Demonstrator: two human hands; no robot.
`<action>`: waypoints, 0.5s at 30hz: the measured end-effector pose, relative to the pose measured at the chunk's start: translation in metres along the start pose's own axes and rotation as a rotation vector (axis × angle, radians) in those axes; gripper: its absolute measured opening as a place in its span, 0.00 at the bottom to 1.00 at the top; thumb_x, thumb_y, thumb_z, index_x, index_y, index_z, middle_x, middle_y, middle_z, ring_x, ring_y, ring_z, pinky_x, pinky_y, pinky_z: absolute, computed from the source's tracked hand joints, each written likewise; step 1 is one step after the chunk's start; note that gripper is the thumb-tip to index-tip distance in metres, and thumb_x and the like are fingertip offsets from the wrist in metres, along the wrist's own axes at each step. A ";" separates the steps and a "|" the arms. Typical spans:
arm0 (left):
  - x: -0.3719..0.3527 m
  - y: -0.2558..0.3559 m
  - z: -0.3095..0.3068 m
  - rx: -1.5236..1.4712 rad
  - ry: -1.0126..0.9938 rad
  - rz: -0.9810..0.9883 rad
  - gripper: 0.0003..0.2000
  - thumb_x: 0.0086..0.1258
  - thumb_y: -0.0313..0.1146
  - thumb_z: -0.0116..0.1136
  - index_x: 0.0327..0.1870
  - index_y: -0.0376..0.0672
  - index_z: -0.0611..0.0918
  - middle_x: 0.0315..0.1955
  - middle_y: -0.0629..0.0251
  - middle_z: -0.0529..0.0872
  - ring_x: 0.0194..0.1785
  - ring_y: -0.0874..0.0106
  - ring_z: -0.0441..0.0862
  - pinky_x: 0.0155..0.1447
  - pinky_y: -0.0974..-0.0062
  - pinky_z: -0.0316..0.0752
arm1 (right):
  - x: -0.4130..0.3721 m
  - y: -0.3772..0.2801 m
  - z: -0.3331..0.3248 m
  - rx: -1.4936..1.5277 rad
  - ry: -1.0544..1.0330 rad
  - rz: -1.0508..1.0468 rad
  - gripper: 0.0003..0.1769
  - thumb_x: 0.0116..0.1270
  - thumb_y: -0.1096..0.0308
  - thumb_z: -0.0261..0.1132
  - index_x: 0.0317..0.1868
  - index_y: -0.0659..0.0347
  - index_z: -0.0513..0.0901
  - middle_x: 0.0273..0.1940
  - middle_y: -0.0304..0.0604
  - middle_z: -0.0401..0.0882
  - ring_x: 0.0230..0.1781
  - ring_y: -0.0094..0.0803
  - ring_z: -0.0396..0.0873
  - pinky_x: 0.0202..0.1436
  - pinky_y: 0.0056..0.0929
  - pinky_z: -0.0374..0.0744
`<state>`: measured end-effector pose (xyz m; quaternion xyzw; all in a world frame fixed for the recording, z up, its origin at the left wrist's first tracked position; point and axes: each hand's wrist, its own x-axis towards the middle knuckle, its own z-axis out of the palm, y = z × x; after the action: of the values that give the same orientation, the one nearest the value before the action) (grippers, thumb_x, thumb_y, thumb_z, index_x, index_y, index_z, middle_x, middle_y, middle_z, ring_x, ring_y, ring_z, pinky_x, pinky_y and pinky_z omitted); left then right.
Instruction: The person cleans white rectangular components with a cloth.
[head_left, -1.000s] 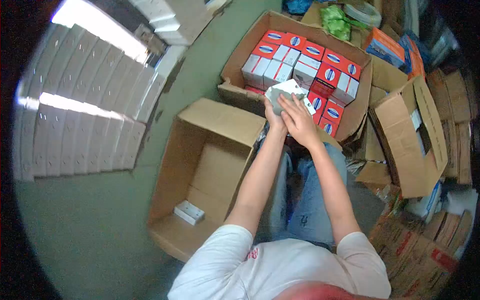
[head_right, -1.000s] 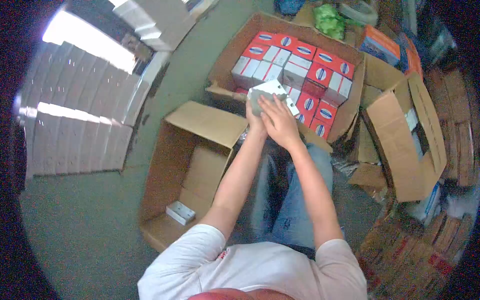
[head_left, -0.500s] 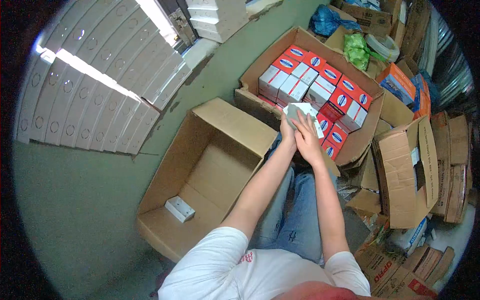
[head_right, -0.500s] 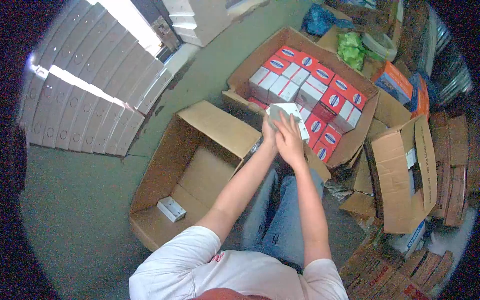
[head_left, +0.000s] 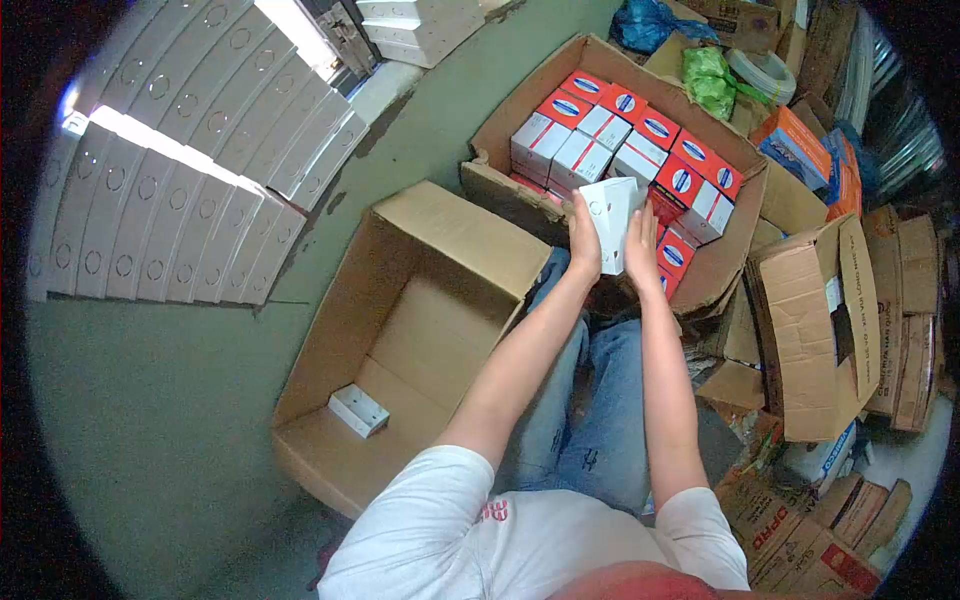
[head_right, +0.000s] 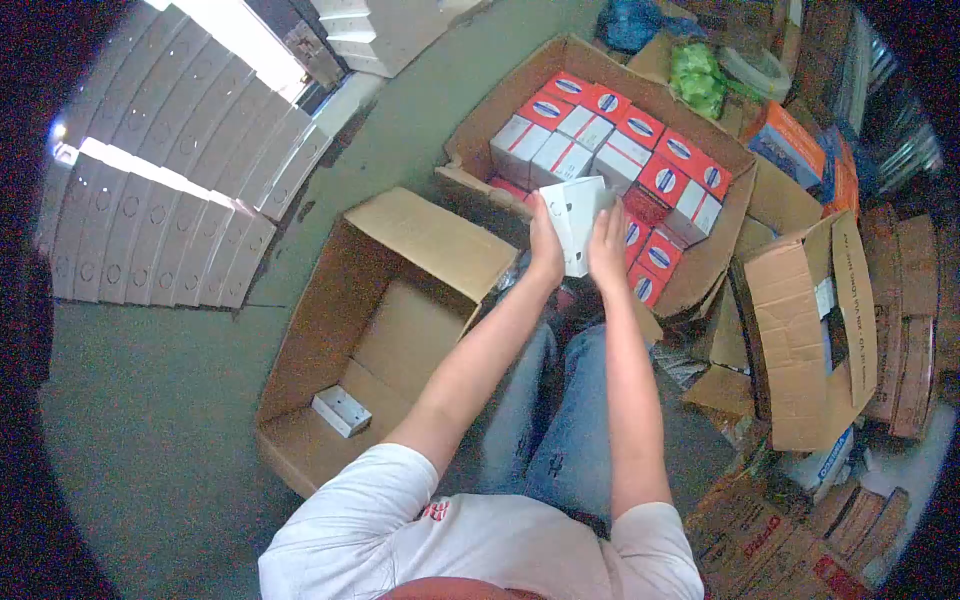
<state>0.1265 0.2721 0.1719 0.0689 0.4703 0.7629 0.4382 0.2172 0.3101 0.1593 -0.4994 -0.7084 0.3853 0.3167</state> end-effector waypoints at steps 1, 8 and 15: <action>-0.003 -0.001 0.001 0.033 -0.024 0.030 0.32 0.73 0.61 0.34 0.52 0.39 0.77 0.42 0.63 0.83 0.43 0.70 0.79 0.50 0.72 0.72 | 0.000 0.014 0.005 0.017 -0.015 0.026 0.36 0.75 0.50 0.36 0.70 0.73 0.50 0.72 0.63 0.45 0.74 0.54 0.40 0.76 0.43 0.40; -0.005 0.020 0.007 -0.125 0.180 0.101 0.32 0.74 0.60 0.33 0.51 0.35 0.76 0.45 0.61 0.80 0.46 0.70 0.78 0.52 0.72 0.71 | -0.028 -0.012 0.018 0.143 0.221 0.263 0.37 0.74 0.47 0.37 0.67 0.75 0.55 0.68 0.70 0.51 0.70 0.60 0.49 0.72 0.45 0.51; 0.002 0.015 -0.001 -0.149 0.267 0.260 0.33 0.73 0.61 0.32 0.53 0.35 0.74 0.48 0.59 0.77 0.50 0.68 0.75 0.56 0.70 0.69 | -0.044 -0.038 0.027 0.407 0.045 0.297 0.36 0.75 0.45 0.37 0.59 0.74 0.69 0.58 0.65 0.70 0.62 0.52 0.68 0.64 0.39 0.63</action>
<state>0.1155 0.2703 0.1827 -0.0053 0.4536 0.8482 0.2735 0.1903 0.2538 0.1754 -0.5325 -0.5278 0.5510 0.3664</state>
